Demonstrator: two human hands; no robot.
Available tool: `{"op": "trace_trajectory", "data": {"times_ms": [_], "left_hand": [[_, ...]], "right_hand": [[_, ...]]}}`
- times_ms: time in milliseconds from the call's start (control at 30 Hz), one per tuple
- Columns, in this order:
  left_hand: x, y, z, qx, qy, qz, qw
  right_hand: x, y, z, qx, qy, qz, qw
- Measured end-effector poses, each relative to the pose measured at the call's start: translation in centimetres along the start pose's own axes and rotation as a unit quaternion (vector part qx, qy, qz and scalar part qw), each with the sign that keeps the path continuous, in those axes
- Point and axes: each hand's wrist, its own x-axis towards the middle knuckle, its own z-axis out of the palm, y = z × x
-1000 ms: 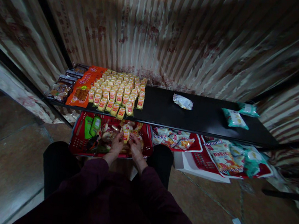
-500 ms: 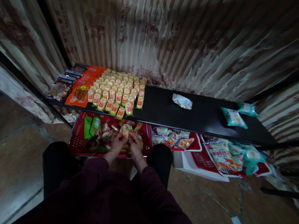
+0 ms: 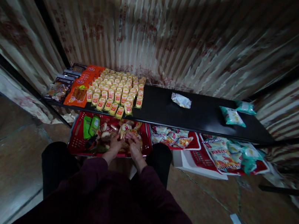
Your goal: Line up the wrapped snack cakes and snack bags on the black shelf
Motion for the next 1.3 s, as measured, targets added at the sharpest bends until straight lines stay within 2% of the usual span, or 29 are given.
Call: {"op": "trace_trajectory", "data": {"times_ms": [167, 367, 567, 867, 1033, 1167, 1300], "left_hand": [[-0.2, 0.1, 0.0, 0.007, 0.007, -0.011, 1.000], [0.3, -0.2, -0.2, -0.063, 0.038, -0.046, 0.996], [0.4, -0.1, -0.2, -0.136, 0.024, -0.077, 0.987], [-0.6, 1.2, -0.2, -0.151, 0.009, -0.123, 0.981], [-0.9, 1.7, -0.1, -0.163, 0.016, -0.142, 0.976], [-1.1, 1.9, 0.1, -0.181, 0.018, -0.153, 0.971], [-1.1, 2.2, 0.2, -0.196, 0.031, -0.171, 0.965]], "right_hand": [[0.3, 0.0, -0.1, -0.010, -0.010, -0.011, 1.000], [0.5, 0.6, -0.2, -0.041, 0.000, -0.026, 0.999], [0.5, 1.2, -0.4, -0.088, 0.006, -0.004, 0.996], [0.3, 0.6, -0.4, -0.086, -0.012, 0.007, 0.996], [0.0, 0.3, -0.5, -0.138, -0.040, -0.014, 0.990], [-0.2, -0.1, -0.7, -0.214, -0.042, -0.043, 0.975], [-0.3, -0.6, -0.6, -0.245, -0.052, -0.073, 0.965]]}}
